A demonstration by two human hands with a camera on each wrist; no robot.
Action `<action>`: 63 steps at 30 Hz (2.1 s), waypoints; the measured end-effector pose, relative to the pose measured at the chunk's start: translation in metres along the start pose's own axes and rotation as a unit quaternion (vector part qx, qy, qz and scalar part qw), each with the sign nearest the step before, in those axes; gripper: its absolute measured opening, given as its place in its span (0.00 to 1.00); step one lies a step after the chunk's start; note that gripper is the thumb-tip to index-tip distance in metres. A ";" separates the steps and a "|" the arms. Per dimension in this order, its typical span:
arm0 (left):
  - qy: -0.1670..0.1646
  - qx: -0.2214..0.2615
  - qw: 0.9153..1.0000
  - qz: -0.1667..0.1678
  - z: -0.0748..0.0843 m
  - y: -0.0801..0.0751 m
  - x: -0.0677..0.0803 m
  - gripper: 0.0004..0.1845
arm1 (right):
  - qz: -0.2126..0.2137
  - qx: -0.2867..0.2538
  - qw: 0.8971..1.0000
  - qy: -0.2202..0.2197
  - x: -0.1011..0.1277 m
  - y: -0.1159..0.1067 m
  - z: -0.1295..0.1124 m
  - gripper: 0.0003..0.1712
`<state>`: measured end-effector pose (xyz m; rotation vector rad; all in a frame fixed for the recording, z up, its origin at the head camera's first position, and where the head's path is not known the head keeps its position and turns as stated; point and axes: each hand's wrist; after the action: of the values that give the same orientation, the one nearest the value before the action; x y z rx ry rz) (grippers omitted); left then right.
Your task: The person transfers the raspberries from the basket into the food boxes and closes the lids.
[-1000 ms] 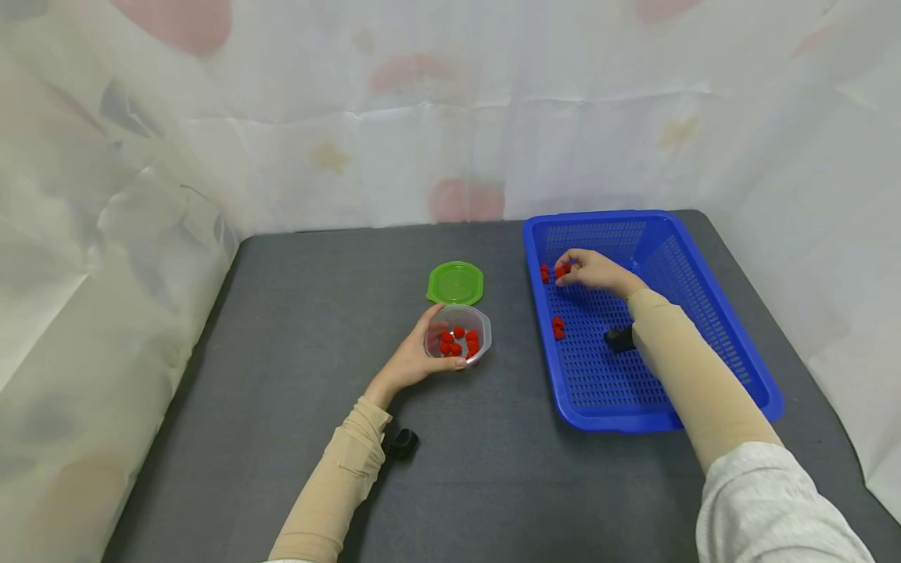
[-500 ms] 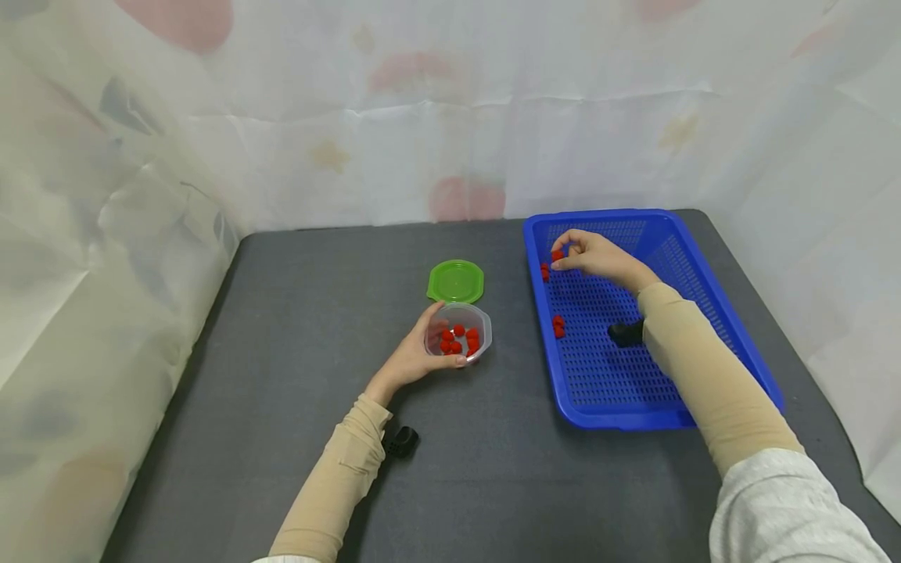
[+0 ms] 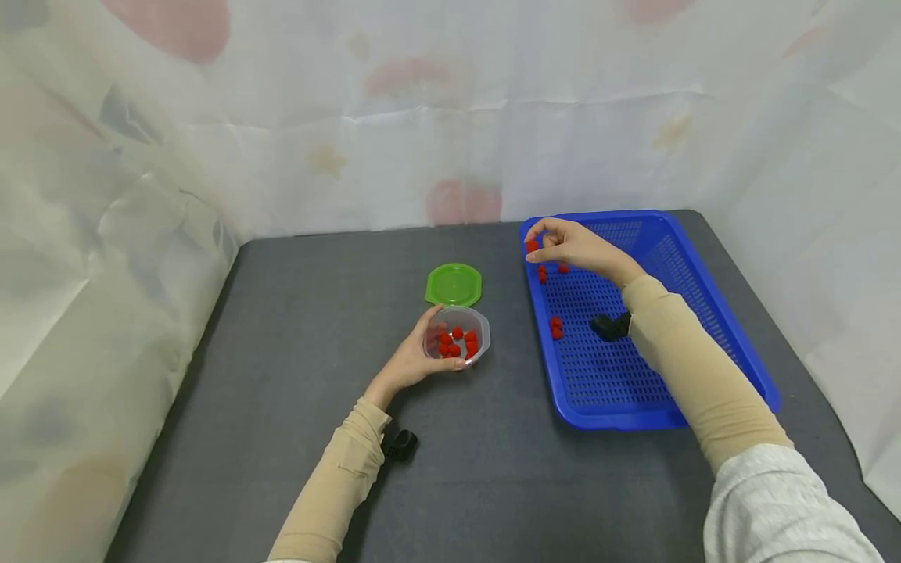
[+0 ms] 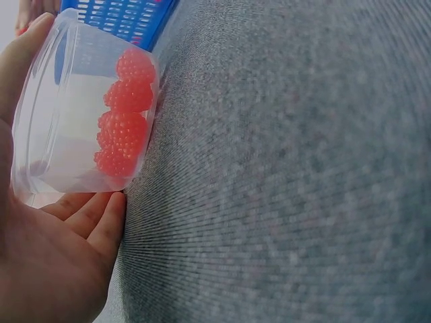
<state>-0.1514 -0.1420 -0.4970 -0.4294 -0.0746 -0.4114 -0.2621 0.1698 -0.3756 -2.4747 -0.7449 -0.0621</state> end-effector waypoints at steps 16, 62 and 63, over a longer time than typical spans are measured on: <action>-0.007 0.005 1.000 0.000 -0.003 -0.006 0.006 0.55 | -0.089 -0.026 0.993 -0.069 -0.025 0.037 -0.038 0.19; -0.009 0.018 1.000 -0.004 0.009 -0.009 0.008 0.56 | -0.297 0.119 0.948 0.007 -0.073 0.116 -0.033 0.19; -0.009 0.018 1.000 -0.002 0.009 -0.009 0.007 0.56 | -0.297 0.118 0.947 0.007 -0.073 0.116 -0.033 0.18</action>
<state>-0.1482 -0.1484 -0.4848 -0.3966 -0.1005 -0.4100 -0.2594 0.0353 -0.4192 -1.9481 -1.3814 -0.1977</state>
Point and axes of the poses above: each hand's wrist, its own x-axis away from the middle knuckle, its own y-axis out of the palm, z = x × y, and after that the axes turned 2 degrees about -z, right-handed
